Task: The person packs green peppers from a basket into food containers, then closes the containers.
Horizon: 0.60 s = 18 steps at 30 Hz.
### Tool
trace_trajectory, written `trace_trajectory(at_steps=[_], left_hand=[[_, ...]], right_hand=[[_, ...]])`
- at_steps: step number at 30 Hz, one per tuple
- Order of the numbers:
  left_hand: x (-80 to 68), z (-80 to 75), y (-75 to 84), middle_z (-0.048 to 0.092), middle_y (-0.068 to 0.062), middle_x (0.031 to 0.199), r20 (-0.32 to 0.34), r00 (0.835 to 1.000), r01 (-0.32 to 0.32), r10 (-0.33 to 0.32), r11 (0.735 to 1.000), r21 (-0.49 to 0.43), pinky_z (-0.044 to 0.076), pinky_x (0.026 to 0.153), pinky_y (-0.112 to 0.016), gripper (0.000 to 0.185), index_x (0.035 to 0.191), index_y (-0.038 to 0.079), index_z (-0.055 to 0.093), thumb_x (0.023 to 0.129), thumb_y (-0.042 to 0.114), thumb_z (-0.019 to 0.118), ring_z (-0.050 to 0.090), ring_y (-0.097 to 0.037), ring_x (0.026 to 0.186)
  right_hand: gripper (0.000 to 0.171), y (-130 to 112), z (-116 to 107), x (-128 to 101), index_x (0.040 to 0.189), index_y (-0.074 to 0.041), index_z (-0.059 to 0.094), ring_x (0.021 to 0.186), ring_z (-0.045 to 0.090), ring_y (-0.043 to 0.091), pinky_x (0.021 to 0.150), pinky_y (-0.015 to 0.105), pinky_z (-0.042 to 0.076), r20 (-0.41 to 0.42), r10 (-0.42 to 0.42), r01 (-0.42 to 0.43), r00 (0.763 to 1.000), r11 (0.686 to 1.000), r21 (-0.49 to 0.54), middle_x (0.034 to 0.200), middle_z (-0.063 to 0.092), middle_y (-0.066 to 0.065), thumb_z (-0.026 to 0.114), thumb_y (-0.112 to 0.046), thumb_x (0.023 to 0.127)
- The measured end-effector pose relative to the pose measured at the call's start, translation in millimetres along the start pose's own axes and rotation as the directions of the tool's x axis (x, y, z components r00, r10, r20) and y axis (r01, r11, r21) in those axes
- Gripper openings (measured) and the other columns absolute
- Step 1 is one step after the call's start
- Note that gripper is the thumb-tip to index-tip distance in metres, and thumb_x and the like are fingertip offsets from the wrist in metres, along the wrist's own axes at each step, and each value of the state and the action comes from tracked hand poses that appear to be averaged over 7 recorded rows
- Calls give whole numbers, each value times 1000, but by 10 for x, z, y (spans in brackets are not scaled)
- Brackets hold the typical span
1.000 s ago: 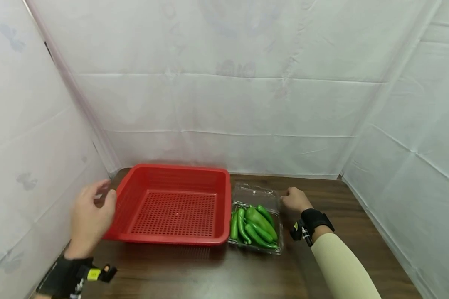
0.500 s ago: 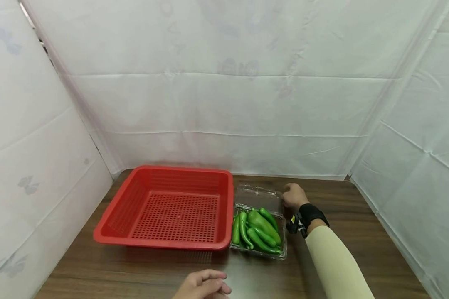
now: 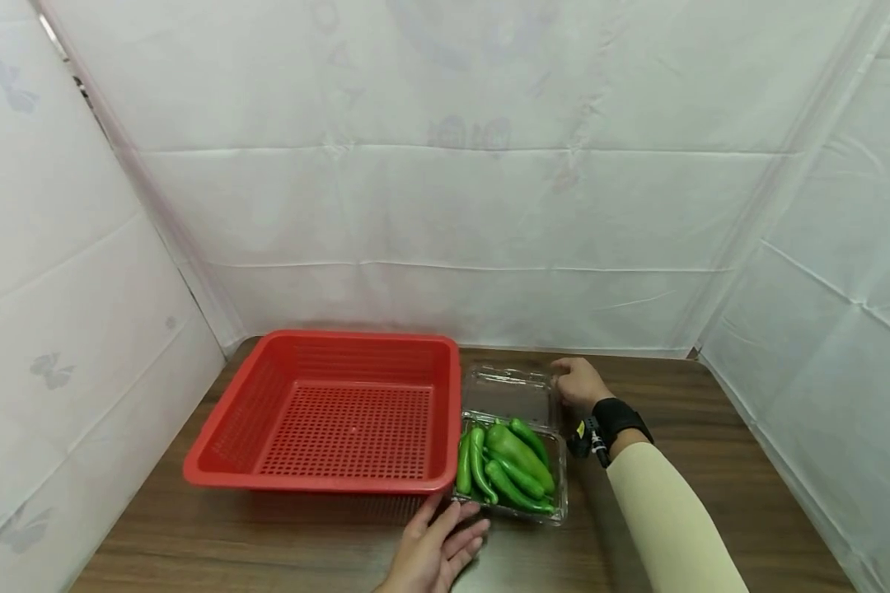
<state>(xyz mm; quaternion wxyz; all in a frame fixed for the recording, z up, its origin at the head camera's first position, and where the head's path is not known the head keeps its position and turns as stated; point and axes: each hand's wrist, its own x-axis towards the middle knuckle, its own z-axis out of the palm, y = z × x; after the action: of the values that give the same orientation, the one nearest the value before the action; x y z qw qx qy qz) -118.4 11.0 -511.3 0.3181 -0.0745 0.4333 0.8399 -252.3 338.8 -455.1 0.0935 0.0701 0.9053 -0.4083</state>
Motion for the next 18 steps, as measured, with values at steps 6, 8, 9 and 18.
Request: trace_trajectory(at_steps=[6, 8, 9, 18], left_hand=[[79, 77, -16, 72, -7, 103, -105, 992, -73, 72, 997, -12, 60, 84, -26, 46, 142, -3, 42, 107, 22, 57, 75, -15, 95], [96, 97, -27, 73, -5, 97, -129, 988, -89, 88, 996, -3, 61, 79, -26, 40, 136, -3, 45, 106, 20, 58, 76, -14, 89], [104, 107, -29, 73, -5, 95, -131, 987, -95, 95, 995, 5, 61, 77, -26, 38, 135, -3, 46, 106, 19, 58, 76, -14, 88], [157, 179, -1, 73, -7, 96, -100, 993, -65, 70, 997, 48, 61, 79, -27, 19, 116, 0, 56, 106, 15, 56, 76, -16, 90]], right_hand=[[42, -122, -48, -33, 142, 14, 53, 72, 56, 16, 66, 32, 47, -129, -17, 14, 991, 1000, -21, 123, 65, 34, 51, -5, 104], [39, -172, -72, -49, 138, 14, 56, 77, 58, 17, 67, 31, 48, -181, -38, 33, 983, 999, -33, 121, 66, 33, 52, -4, 103], [38, -194, -87, -65, 137, 13, 58, 78, 59, 18, 67, 31, 48, -204, -48, 40, 978, 998, -45, 118, 67, 32, 53, -4, 103], [17, -398, -172, -624, 113, 0, 68, 88, 59, 6, 76, 19, 49, -424, -250, 187, 870, 965, -186, 102, 69, 16, 68, -1, 96]])
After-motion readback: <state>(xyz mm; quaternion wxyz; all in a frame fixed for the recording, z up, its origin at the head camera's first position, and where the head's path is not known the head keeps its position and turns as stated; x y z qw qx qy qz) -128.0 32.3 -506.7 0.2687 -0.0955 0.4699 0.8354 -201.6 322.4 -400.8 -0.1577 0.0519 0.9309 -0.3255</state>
